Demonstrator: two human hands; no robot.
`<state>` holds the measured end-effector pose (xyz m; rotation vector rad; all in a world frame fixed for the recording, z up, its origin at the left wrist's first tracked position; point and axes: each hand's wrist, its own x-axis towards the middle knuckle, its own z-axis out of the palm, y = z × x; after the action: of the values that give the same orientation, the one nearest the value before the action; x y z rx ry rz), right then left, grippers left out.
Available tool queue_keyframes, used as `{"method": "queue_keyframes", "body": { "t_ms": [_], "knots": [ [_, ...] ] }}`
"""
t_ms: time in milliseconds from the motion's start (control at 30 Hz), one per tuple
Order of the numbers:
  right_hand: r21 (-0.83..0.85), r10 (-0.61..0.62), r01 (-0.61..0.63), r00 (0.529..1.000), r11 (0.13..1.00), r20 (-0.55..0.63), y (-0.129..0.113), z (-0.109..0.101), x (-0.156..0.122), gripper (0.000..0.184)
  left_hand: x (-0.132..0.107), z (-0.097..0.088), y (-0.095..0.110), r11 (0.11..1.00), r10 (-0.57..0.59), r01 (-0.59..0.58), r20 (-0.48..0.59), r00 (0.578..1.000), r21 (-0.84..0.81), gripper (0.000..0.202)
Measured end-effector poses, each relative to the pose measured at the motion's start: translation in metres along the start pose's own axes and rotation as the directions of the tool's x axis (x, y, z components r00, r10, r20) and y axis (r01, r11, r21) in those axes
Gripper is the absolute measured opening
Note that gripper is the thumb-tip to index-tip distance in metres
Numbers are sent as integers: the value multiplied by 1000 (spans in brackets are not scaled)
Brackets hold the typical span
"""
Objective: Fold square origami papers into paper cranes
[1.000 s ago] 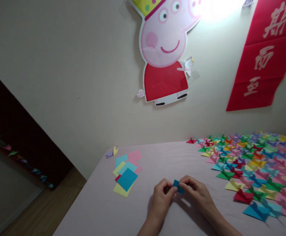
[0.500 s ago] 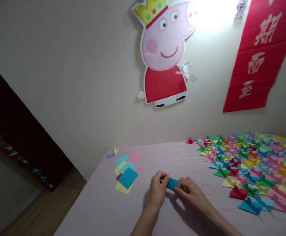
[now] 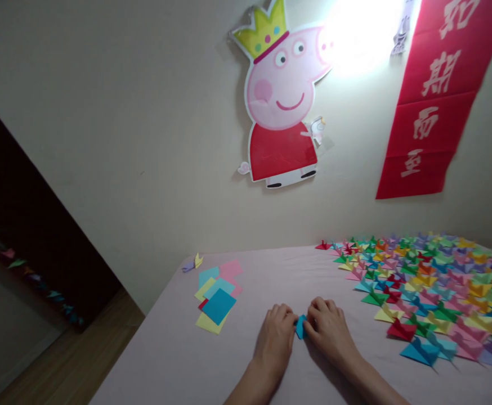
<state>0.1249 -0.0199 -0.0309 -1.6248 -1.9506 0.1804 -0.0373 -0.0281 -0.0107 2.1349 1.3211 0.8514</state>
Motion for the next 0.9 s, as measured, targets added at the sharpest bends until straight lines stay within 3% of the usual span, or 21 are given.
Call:
{"method": "queue_keyframes", "body": {
  "t_ms": [100,200,333,500,733,900],
  "knots": [
    [-8,-13,13,1000,1000,10,5,1,-1,8,-17,2,6,964,41,-66,98,994,258,34],
    [95,-47,40,996,995,76,12,-3,4,12,-24,7,9,906,53,-109,146,988,409,43],
    [203,-84,44,977,978,196,14,-13,16,16,-27,12,6,886,21,-109,196,980,451,58],
    [180,-58,17,973,984,223,6,-14,23,10,-30,16,4,841,-30,-105,239,971,532,69],
    [103,-67,47,977,994,205,11,0,27,10,-30,14,8,823,-3,-152,271,963,547,67],
    [117,-128,98,952,988,280,20,-7,29,10,-26,5,16,845,-24,-152,321,947,512,64]
  ]
}}
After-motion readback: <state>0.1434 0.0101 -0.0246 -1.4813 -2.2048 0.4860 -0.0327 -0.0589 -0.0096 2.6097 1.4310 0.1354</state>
